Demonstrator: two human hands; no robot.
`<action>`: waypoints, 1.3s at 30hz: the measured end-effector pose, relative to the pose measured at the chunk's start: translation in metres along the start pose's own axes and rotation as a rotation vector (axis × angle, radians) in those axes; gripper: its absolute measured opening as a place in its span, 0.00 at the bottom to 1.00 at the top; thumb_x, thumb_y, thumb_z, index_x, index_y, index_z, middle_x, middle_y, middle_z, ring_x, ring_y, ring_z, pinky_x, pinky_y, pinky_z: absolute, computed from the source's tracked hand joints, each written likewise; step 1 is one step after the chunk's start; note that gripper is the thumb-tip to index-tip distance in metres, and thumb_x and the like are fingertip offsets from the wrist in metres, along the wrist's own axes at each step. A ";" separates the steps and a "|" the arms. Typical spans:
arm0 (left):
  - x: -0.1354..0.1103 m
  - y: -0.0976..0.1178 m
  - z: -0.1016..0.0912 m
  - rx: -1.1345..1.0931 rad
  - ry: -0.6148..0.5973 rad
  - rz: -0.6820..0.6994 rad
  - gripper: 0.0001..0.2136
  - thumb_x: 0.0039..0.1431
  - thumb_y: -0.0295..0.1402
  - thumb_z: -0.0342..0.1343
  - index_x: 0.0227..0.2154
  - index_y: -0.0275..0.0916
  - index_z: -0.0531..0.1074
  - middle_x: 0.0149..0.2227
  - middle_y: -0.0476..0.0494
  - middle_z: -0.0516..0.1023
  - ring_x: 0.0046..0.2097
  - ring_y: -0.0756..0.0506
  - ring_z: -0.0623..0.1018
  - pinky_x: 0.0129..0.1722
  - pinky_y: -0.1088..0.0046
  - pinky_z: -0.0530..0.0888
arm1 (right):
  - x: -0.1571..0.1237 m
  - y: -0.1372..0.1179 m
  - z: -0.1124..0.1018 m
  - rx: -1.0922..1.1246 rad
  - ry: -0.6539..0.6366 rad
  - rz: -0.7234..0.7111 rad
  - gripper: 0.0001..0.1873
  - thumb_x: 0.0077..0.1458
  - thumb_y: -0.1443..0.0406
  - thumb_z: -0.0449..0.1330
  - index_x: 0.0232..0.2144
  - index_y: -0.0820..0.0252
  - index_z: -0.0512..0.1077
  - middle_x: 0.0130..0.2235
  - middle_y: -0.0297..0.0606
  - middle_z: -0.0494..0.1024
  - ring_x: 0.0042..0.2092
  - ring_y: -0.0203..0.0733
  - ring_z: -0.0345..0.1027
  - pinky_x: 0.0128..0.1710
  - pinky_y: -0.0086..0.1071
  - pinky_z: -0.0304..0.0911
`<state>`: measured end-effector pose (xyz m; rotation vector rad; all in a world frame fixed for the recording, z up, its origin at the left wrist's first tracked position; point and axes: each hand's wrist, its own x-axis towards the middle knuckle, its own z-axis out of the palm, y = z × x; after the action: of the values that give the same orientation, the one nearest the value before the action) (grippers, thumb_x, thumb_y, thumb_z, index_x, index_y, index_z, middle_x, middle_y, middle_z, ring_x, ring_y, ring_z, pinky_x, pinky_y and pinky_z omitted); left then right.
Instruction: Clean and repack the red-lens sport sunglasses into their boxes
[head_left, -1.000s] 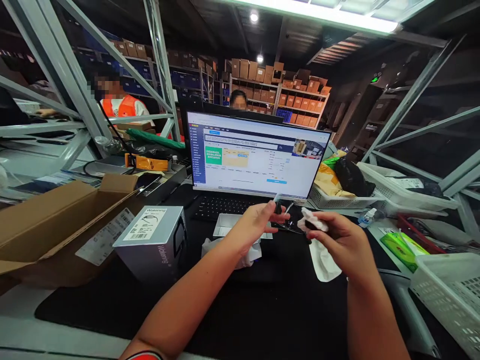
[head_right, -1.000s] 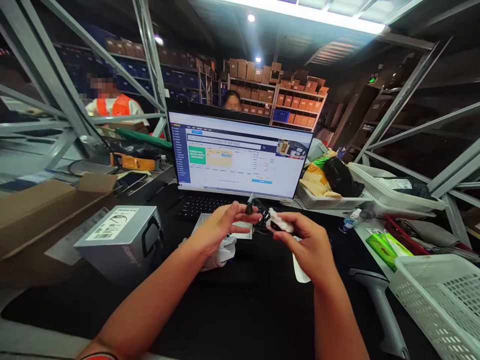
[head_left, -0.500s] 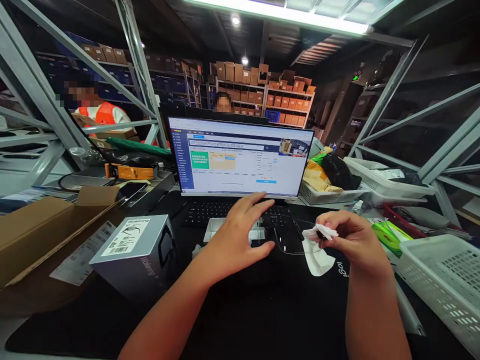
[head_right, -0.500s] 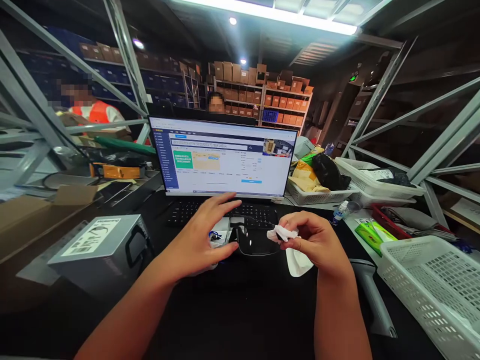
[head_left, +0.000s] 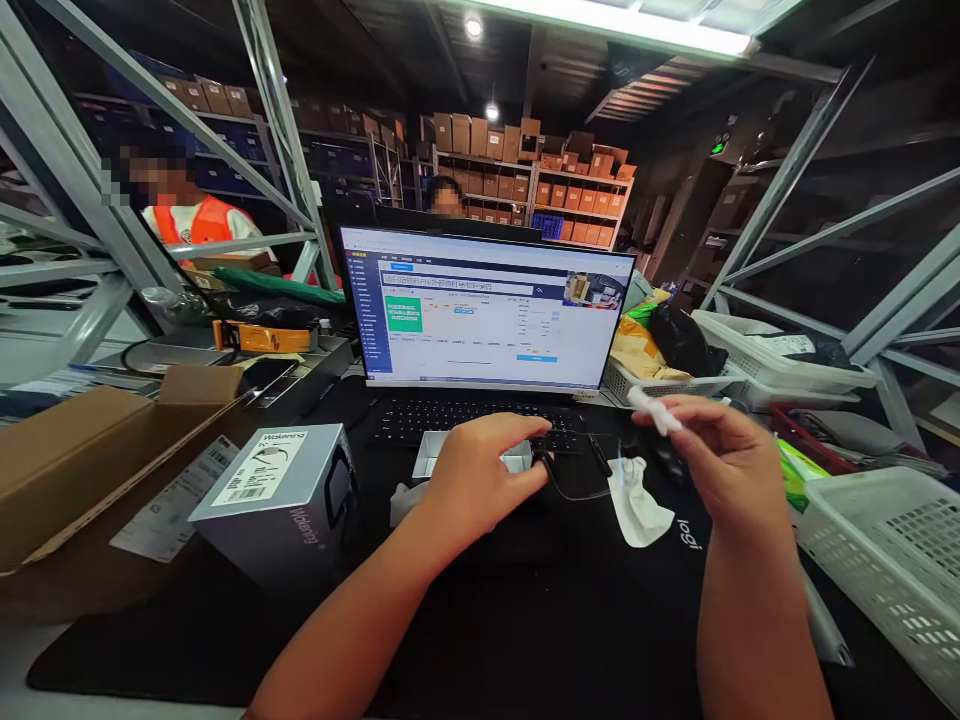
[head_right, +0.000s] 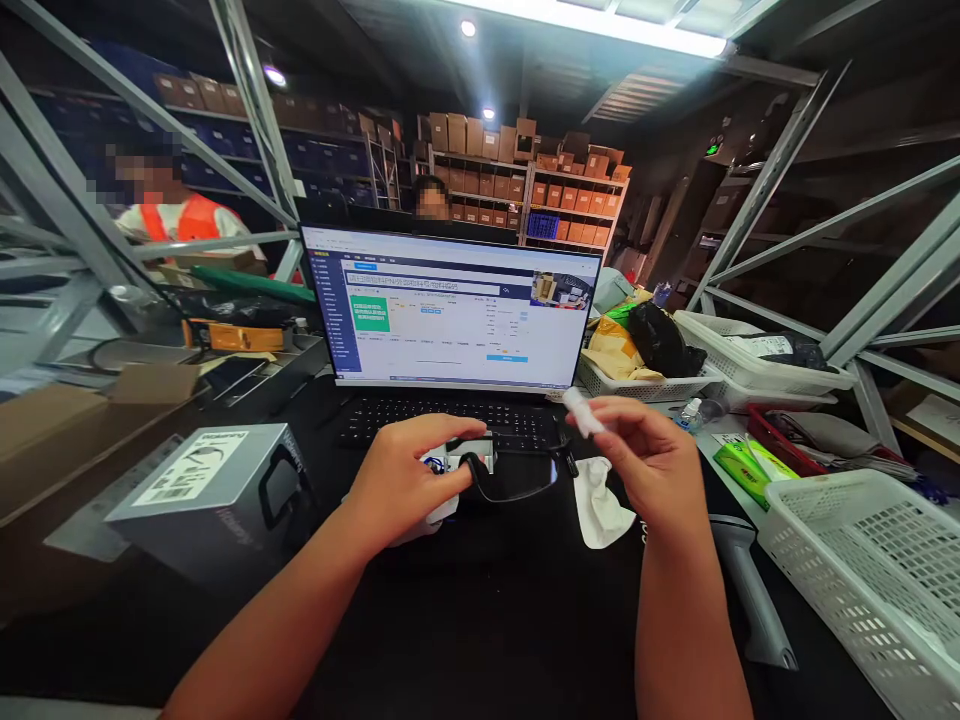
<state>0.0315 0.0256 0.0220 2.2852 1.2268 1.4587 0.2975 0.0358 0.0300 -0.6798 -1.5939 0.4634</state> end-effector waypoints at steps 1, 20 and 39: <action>0.000 -0.001 0.000 0.040 0.031 0.019 0.15 0.51 0.25 0.60 0.42 0.42 0.80 0.42 0.50 0.85 0.44 0.43 0.83 0.46 0.68 0.79 | -0.001 -0.004 0.003 -0.116 0.119 -0.047 0.05 0.59 0.66 0.65 0.39 0.54 0.79 0.44 0.39 0.81 0.47 0.45 0.77 0.48 0.40 0.73; 0.000 -0.012 0.020 0.217 0.260 0.208 0.12 0.60 0.30 0.58 0.46 0.39 0.78 0.46 0.42 0.83 0.46 0.41 0.83 0.50 0.63 0.79 | -0.037 -0.015 0.081 -0.714 0.022 -0.504 0.21 0.60 0.74 0.60 0.51 0.47 0.76 0.45 0.37 0.83 0.44 0.45 0.74 0.44 0.42 0.69; 0.006 -0.003 0.004 -0.303 0.238 -0.200 0.10 0.52 0.31 0.65 0.39 0.40 0.81 0.38 0.48 0.85 0.43 0.44 0.83 0.51 0.66 0.79 | -0.066 0.001 -0.275 -1.456 0.753 0.298 0.29 0.49 0.42 0.62 0.10 0.50 0.62 0.12 0.32 0.51 0.24 0.51 0.65 0.32 0.50 0.57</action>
<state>0.0342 0.0331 0.0228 1.7829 1.1578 1.7401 0.5715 -0.0323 0.0183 -1.8989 -0.8708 -0.8210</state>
